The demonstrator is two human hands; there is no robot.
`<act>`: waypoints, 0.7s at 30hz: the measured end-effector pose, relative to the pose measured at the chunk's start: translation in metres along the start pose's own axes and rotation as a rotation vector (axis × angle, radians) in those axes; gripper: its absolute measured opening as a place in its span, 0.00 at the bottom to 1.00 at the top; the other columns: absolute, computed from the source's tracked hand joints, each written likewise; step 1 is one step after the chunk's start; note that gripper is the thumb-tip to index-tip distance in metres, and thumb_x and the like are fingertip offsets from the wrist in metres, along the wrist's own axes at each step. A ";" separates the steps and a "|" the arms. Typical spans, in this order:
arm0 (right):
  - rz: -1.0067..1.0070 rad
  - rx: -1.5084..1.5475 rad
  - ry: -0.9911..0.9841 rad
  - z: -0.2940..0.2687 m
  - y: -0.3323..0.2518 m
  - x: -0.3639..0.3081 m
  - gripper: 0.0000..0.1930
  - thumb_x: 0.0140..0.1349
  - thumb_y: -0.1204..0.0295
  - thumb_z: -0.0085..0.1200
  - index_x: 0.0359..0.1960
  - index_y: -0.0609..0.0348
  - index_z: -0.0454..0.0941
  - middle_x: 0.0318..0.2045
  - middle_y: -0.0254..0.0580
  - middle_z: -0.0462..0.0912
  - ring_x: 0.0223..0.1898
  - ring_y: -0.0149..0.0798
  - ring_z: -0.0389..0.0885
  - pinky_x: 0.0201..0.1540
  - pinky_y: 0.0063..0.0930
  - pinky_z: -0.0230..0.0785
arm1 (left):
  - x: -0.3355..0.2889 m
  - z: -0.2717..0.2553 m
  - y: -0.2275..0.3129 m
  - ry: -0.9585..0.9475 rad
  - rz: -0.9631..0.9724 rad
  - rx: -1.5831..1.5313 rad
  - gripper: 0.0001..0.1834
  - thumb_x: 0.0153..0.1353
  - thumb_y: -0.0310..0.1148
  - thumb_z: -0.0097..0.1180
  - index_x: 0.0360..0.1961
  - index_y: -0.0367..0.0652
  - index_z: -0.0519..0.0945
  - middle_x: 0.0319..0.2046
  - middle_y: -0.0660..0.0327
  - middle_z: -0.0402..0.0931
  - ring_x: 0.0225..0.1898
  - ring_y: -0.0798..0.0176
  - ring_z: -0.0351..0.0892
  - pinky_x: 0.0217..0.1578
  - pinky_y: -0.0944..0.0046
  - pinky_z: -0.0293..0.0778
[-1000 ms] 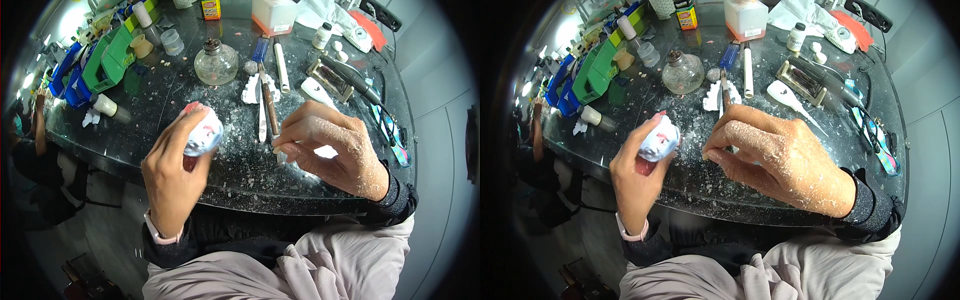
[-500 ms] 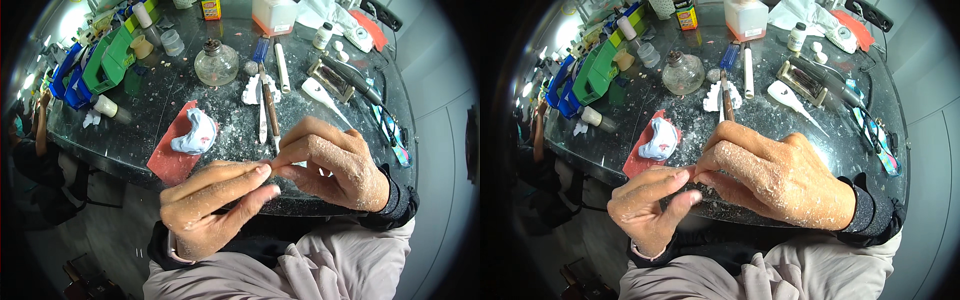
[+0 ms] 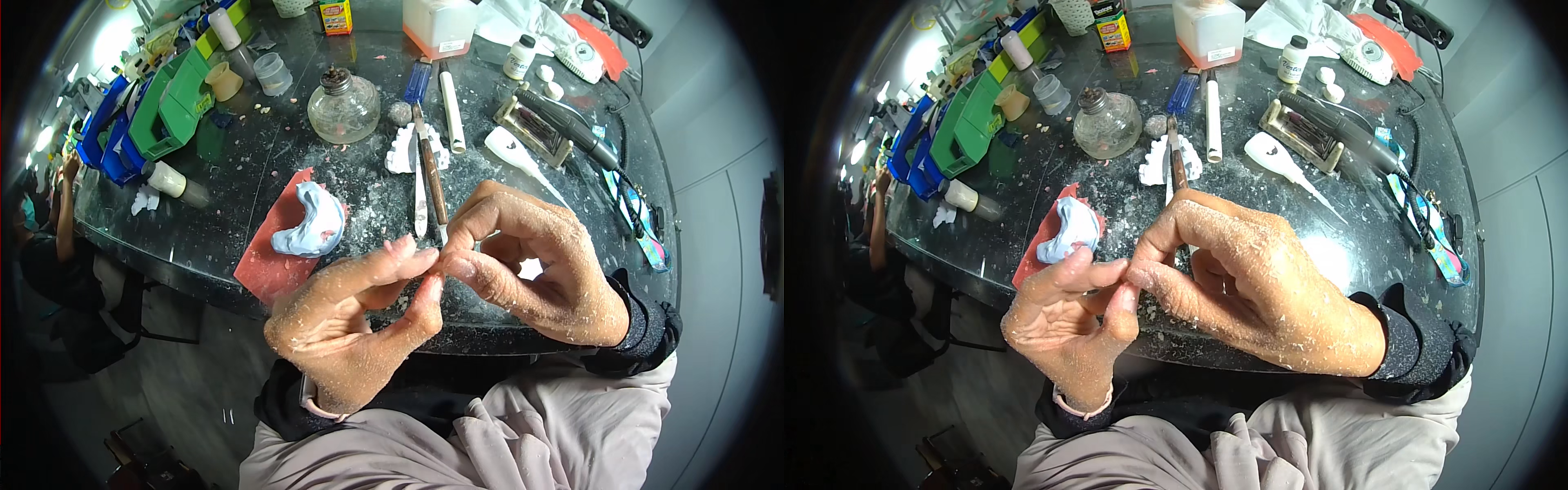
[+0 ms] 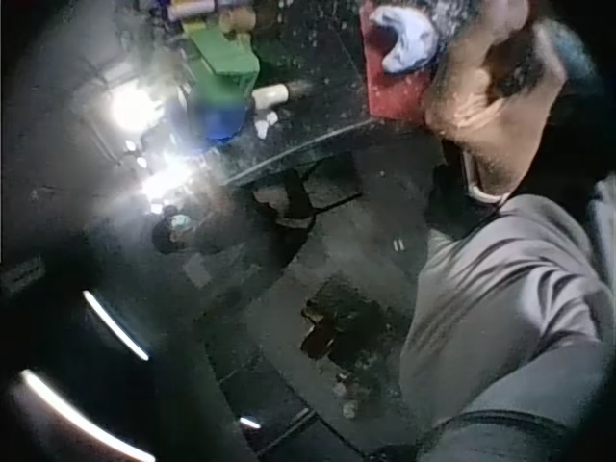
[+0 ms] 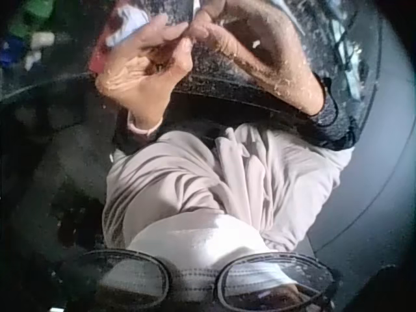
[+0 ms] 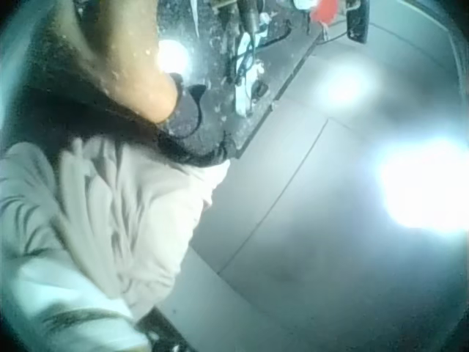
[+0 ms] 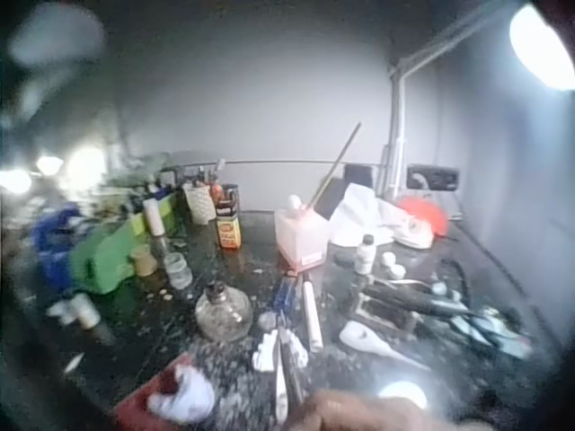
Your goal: The person fits a single artificial tooth into a dental mold, then uses a rotary tool to grind and shape the tooth. They repeatedly test the fit in the mold and continue grinding until the tooth seats properly.
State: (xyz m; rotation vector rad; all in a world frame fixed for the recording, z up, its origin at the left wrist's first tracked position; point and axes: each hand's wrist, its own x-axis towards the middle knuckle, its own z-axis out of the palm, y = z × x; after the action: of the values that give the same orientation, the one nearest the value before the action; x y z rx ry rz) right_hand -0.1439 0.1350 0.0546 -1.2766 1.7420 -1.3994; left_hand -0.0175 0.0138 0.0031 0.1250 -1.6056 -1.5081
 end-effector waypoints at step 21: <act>-0.068 -1.240 0.478 -0.098 0.090 0.042 0.19 0.65 0.76 0.46 0.58 0.54 0.64 0.45 0.52 0.78 0.39 0.54 0.80 0.37 0.39 0.75 | 0.010 -0.038 0.007 -0.260 0.091 0.230 0.37 0.54 0.20 0.56 0.65 0.37 0.54 0.38 0.56 0.78 0.35 0.67 0.77 0.37 0.68 0.77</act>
State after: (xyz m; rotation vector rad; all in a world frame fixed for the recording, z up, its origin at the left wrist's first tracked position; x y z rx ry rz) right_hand -0.2738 0.1374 0.0040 -1.6117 3.1406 -0.5539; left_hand 0.0045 -0.0185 0.0087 -0.0179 -1.9639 -1.3067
